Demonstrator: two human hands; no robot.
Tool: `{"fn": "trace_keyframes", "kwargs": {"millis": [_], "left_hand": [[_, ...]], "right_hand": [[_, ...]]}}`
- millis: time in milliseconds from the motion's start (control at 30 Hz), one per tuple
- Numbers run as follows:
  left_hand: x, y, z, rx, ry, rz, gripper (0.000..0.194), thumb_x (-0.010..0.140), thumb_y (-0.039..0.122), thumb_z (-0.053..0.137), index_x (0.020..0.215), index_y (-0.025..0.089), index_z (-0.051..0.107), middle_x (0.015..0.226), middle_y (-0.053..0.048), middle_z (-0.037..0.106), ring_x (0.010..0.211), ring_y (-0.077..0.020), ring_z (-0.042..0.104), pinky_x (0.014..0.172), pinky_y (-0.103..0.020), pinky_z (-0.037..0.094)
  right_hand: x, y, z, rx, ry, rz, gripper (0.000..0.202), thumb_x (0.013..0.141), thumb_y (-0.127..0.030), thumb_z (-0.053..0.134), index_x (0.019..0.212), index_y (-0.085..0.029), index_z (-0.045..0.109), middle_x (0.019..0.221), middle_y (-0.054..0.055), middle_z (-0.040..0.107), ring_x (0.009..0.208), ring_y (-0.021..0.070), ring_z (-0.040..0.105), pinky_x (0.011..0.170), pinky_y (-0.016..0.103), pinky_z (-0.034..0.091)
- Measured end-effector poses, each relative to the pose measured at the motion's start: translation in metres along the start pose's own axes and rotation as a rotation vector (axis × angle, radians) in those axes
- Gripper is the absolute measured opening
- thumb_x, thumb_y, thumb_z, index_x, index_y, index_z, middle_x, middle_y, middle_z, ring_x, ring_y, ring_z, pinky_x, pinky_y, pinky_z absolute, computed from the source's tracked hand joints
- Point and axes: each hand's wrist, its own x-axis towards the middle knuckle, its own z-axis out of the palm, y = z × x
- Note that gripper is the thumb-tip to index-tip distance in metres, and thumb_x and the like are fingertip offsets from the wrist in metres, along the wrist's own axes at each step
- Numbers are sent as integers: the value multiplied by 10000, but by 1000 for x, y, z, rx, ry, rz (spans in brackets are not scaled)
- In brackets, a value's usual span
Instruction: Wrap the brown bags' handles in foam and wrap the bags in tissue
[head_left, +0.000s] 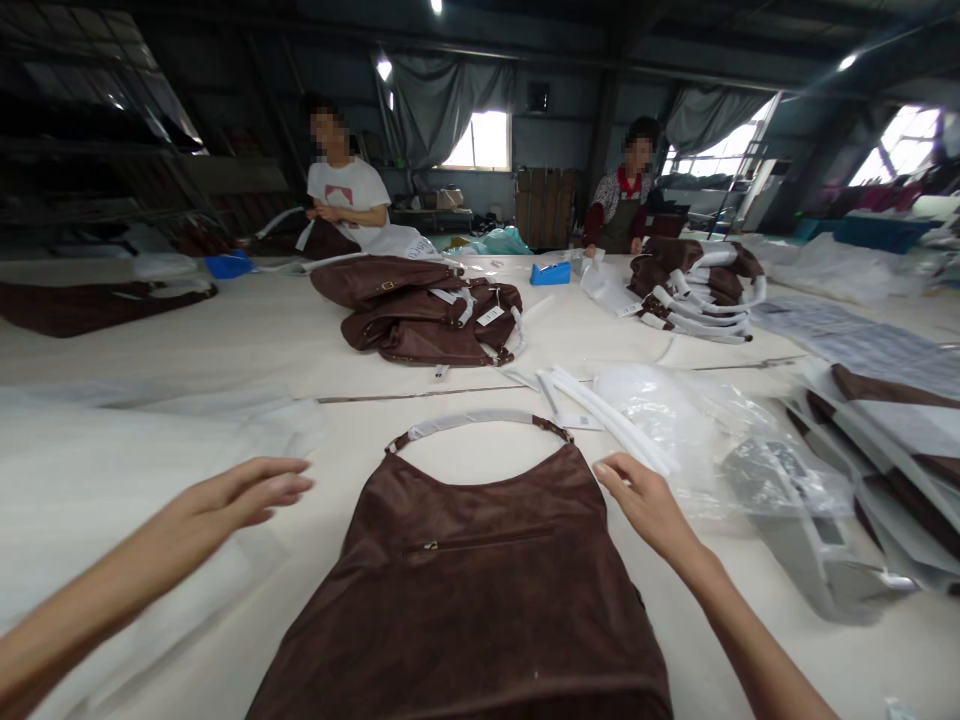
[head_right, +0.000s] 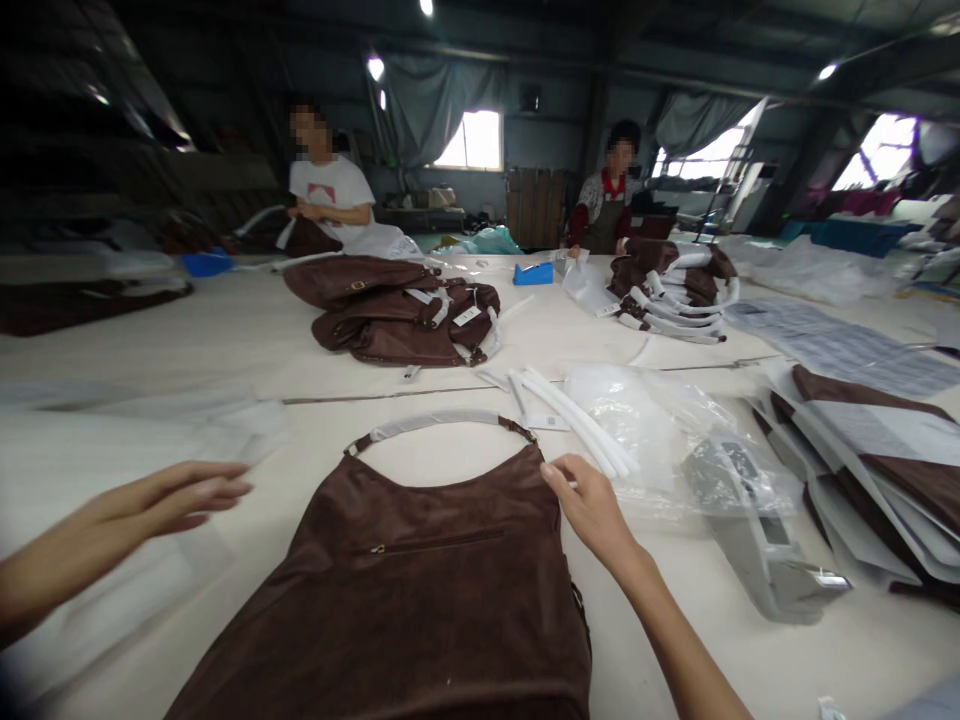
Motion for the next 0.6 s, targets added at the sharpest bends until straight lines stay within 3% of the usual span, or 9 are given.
{"fn": "trace_keyframes", "kwargs": {"millis": [33,133,200,300,467,600], "left_hand": [[8,8,14,-65,-41,50,654,752,879,407,1044,349,658,1022,117,747,1056,-217,652,913,-365,517],[35,46,73,4,-188,279,429,859,591,480,1044,266,691,1142,2,730,1077,-230,649,994,-332,472],[52,72,113,136,-246,401,365,905,394,427,1101,232,688,1179,-48,714,1107,-231,643,1012,-334,460],[75,96,157,182,-305,471,354,905,244,413,1107,198,701,1166,-97,713,1116,-250,646,1015,-355,463],[114,102,200,147,-337,525,394,938,178,382,1210,164,666,1222,-130,689,1150,-257,640,1023,-356,476],[141,107,224,74,-318,641,484,949,133,387,1408,223,512,1471,-70,519,1351,-196,487,1147,-309,363]], "right_hand": [[20,1,13,-37,42,-7,392,939,-528,492,837,-205,690,824,50,695,790,208,657,754,318,530],[65,7,44,-102,110,-6,344,940,-500,548,897,-184,677,864,56,681,773,189,644,747,334,522],[81,13,58,-125,132,-6,322,948,-475,572,977,-166,656,919,49,671,785,168,638,741,334,528],[91,29,68,-151,151,-20,306,960,-452,567,992,-156,636,926,35,659,769,148,625,736,331,529],[89,56,72,-155,182,-81,338,970,-422,429,815,-185,614,814,72,648,763,206,614,773,366,497],[84,59,68,-134,241,-136,310,959,-407,399,873,-197,610,845,80,645,813,218,614,816,363,482]]}}
